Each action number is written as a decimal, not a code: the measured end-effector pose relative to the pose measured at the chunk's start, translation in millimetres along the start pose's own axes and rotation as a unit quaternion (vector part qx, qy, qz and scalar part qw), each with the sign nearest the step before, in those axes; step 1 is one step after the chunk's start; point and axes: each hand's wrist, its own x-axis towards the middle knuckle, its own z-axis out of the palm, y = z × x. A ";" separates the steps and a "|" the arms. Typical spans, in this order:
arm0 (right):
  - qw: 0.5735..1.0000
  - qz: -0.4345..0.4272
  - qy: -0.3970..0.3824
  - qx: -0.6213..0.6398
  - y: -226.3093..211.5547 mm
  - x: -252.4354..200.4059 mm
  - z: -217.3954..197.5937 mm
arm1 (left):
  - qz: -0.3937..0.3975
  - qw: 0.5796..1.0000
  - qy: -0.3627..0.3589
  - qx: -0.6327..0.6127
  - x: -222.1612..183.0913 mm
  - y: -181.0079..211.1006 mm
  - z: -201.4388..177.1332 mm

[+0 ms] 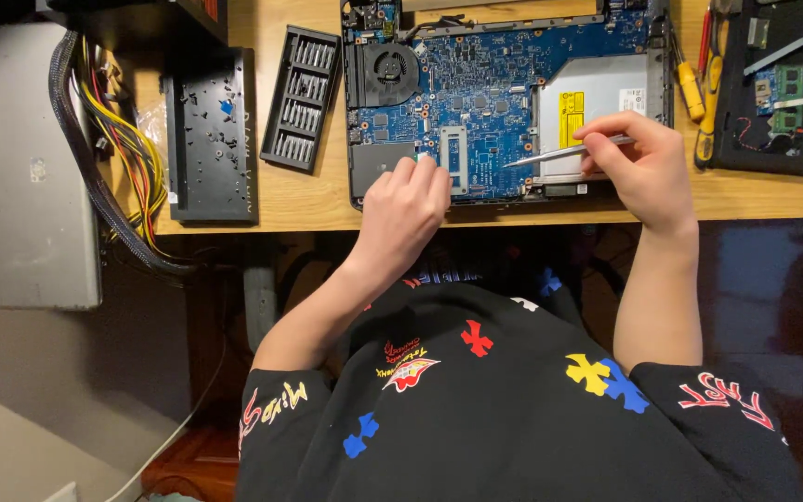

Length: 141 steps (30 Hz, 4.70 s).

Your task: Removing an internal component, specifically a small circuit board and its bracket, from a disassembled laptop.

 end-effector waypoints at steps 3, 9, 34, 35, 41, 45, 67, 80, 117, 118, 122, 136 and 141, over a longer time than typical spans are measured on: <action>1.000 -0.001 0.002 0.004 -1.6 -0.2 0.6 | -0.031 0.997 0.033 -0.058 3.5 -2.2 -2.4; 1.000 0.015 0.003 0.007 -6.3 0.4 1.5 | -0.091 0.975 0.069 -0.188 -1.7 -12.4 -4.2; 1.000 -0.009 0.005 -0.005 6.9 -0.7 -4.3 | -0.309 0.948 0.047 0.061 -147.4 -170.0 -111.1; 1.000 -0.010 -0.002 -0.005 6.9 0.0 -3.6 | -0.315 0.946 0.049 0.064 -148.2 -172.3 -111.1; 1.000 -0.010 0.014 -0.001 5.5 -1.7 -4.7 | -0.304 0.949 0.037 0.071 -145.6 -181.2 -102.9; 1.000 -0.019 0.001 0.003 12.9 -1.7 -9.6 | -0.308 0.949 0.042 0.062 -144.3 -187.4 -100.6; 0.998 -0.043 0.018 -0.040 18.4 -0.8 -11.4 | -0.134 0.983 -0.012 0.129 -104.2 -229.6 -59.0; 0.999 0.007 0.028 -0.017 4.3 0.0 1.2 | -0.222 0.969 -0.018 0.106 -104.2 -193.0 -77.0; 0.967 -0.119 -0.156 -0.164 -68.7 20.6 42.0 | -0.073 0.987 -0.008 -0.143 -10.1 -35.3 10.4; 0.969 -0.103 -0.190 -0.121 -67.8 19.5 43.1 | -0.073 0.987 -0.009 -0.144 -10.2 -35.0 9.7; 0.959 -0.107 -0.246 -0.089 -80.3 21.1 52.6 | -0.072 0.986 -0.006 -0.148 -10.2 -35.0 8.5; 0.894 -0.257 -0.147 -0.335 -111.4 43.3 47.5 | -0.136 0.951 0.048 -0.273 -14.1 -44.7 19.2; 0.869 -0.258 -0.186 -0.379 -113.6 48.1 57.1 | -0.115 0.955 0.052 -0.268 -13.8 -46.2 16.5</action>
